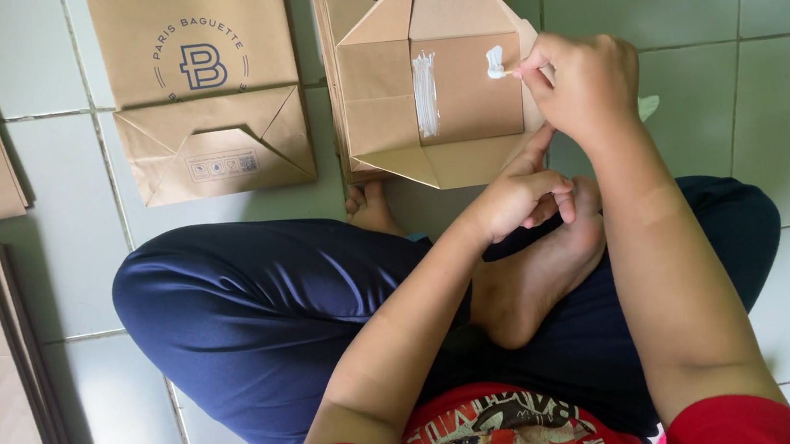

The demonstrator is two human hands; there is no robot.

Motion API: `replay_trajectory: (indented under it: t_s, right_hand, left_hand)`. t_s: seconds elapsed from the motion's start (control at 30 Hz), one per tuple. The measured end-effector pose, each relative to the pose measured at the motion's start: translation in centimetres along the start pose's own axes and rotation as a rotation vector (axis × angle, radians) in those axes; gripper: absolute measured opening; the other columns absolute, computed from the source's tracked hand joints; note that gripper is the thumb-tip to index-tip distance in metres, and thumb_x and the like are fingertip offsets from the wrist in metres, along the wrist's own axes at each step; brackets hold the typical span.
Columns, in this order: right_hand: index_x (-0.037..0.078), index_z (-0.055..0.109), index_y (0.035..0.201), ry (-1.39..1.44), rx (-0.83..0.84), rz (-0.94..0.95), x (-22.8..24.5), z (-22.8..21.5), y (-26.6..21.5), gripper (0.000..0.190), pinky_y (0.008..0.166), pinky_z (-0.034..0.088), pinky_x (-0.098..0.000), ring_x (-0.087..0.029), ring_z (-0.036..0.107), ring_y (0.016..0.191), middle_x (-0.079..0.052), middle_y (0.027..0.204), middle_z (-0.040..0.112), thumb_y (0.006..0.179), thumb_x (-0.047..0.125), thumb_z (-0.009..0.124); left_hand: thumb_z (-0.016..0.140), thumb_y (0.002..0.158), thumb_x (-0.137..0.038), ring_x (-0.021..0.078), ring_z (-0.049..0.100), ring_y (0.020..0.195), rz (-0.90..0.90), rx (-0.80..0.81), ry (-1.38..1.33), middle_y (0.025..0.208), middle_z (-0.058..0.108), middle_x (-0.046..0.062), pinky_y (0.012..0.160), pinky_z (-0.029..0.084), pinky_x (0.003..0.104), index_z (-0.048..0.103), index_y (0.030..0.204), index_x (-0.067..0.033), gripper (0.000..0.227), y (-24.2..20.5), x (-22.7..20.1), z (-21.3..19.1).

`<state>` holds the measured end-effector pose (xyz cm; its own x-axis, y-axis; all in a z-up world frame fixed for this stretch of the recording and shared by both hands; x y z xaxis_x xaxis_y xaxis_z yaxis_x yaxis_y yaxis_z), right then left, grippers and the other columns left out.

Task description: The person applies glue to the bottom folds of paper bags using a small applicator stick and then presses the folds down by hand to secure them.

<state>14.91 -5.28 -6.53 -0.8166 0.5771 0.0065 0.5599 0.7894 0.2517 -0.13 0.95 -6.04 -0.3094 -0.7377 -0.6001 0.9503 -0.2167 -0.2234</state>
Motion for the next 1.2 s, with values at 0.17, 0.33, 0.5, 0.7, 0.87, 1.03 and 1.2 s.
replay_trajectory:
  t_s: [0.17, 0.33, 0.5, 0.7, 0.87, 1.03, 1.2]
  right_hand:
    - [0.036, 0.074, 0.086, 0.024, 0.047, 0.000, 0.2, -1.1, 0.2, 0.017, 0.052, 0.042, -0.0402, -0.026, 0.054, 0.051, 0.010, 0.058, 0.057, 0.093, 0.023, 0.082]
    - [0.034, 0.075, 0.087, 0.022, 0.056, -0.023, -0.1, -1.3, 0.3, 0.014, 0.054, 0.046, -0.0406, -0.026, 0.063, 0.058, 0.016, 0.078, 0.073, 0.092, 0.026, 0.085]
    - [0.034, 0.074, 0.088, 0.037, 0.105, 0.007, -0.5, -0.9, -0.1, 0.015, 0.053, 0.042, -0.0404, -0.028, 0.051, 0.051, 0.006, 0.055, 0.054, 0.095, 0.030, 0.087]
    - [0.032, 0.074, 0.088, 0.090, 0.081, -0.033, -0.2, -1.3, 0.0, 0.016, 0.054, 0.045, -0.0386, -0.024, 0.052, 0.050, 0.016, 0.080, 0.074, 0.095, 0.023, 0.085]
    - [0.031, 0.074, 0.087, 0.113, 0.144, -0.035, -0.5, -1.4, 0.1, 0.018, 0.055, 0.044, -0.0377, -0.022, 0.049, 0.048, 0.014, 0.073, 0.070, 0.098, 0.027, 0.087]
    - [0.024, 0.077, 0.088, 0.258, 0.304, 0.036, 0.0, -1.6, 1.0, 0.012, 0.067, 0.052, -0.0357, -0.015, 0.076, 0.093, 0.014, 0.093, 0.077, 0.095, 0.029, 0.086]
    - [0.027, 0.078, 0.092, 0.147, 0.220, -0.055, 0.2, -0.3, 1.1, 0.009, 0.056, 0.048, -0.0384, -0.020, 0.065, 0.063, 0.017, 0.090, 0.076, 0.096, 0.032, 0.085]
  left_hand:
    - [0.048, 0.082, -0.004, 0.0165, 0.033, 0.031, -0.009, 0.000, 0.010, 0.067, 0.064, 0.032, 0.030, 0.025, 0.026, 0.002, 0.165, -0.0171, 0.096, 0.1, 0.2, -0.1]
    - [0.045, 0.078, -0.003, 0.0178, 0.032, 0.033, 0.008, -0.009, 0.108, 0.060, 0.062, 0.030, 0.030, 0.029, 0.027, 0.004, 0.164, -0.0141, 0.096, -1.1, -2.9, 0.8]
    - [0.042, 0.088, -0.015, 0.0505, 0.068, 0.076, -0.138, -0.489, 1.369, 0.085, 0.072, 0.021, 0.061, 0.053, 0.058, 0.056, 0.134, -0.0175, 0.048, -2.4, -5.7, -1.6]
    - [0.035, 0.102, -0.032, 0.0367, 0.075, 0.083, -0.458, -0.502, 1.556, 0.095, 0.076, 0.007, 0.057, 0.057, 0.050, 0.062, 0.127, -0.0178, 0.039, -0.1, -2.1, -4.1]
    - [0.040, 0.100, -0.026, 0.0327, 0.074, 0.093, -0.637, -0.482, 1.481, 0.105, 0.075, 0.006, 0.062, 0.057, 0.044, 0.061, 0.125, -0.0165, 0.034, 0.2, -3.3, -3.6]
    - [0.045, 0.093, -0.019, 0.0329, 0.073, 0.094, -0.701, -0.450, 1.434, 0.113, 0.070, 0.003, 0.061, 0.057, 0.045, 0.051, 0.135, -0.0156, 0.043, 0.2, -3.4, -3.4]
    - [0.044, 0.094, -0.021, 0.0314, 0.073, 0.097, -0.690, -0.431, 1.450, 0.117, 0.070, 0.002, 0.064, 0.057, 0.044, 0.043, 0.146, -0.0133, 0.052, 0.3, -2.8, -3.8]
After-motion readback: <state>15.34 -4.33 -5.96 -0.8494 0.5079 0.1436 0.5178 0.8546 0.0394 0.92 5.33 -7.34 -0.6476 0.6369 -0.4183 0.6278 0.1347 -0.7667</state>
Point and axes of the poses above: each hand's wrist, its own y-axis towards the middle knuckle, its own z-axis out of the palm, x = y × z, the point moved 3 cm from there along y, towards the middle knuckle
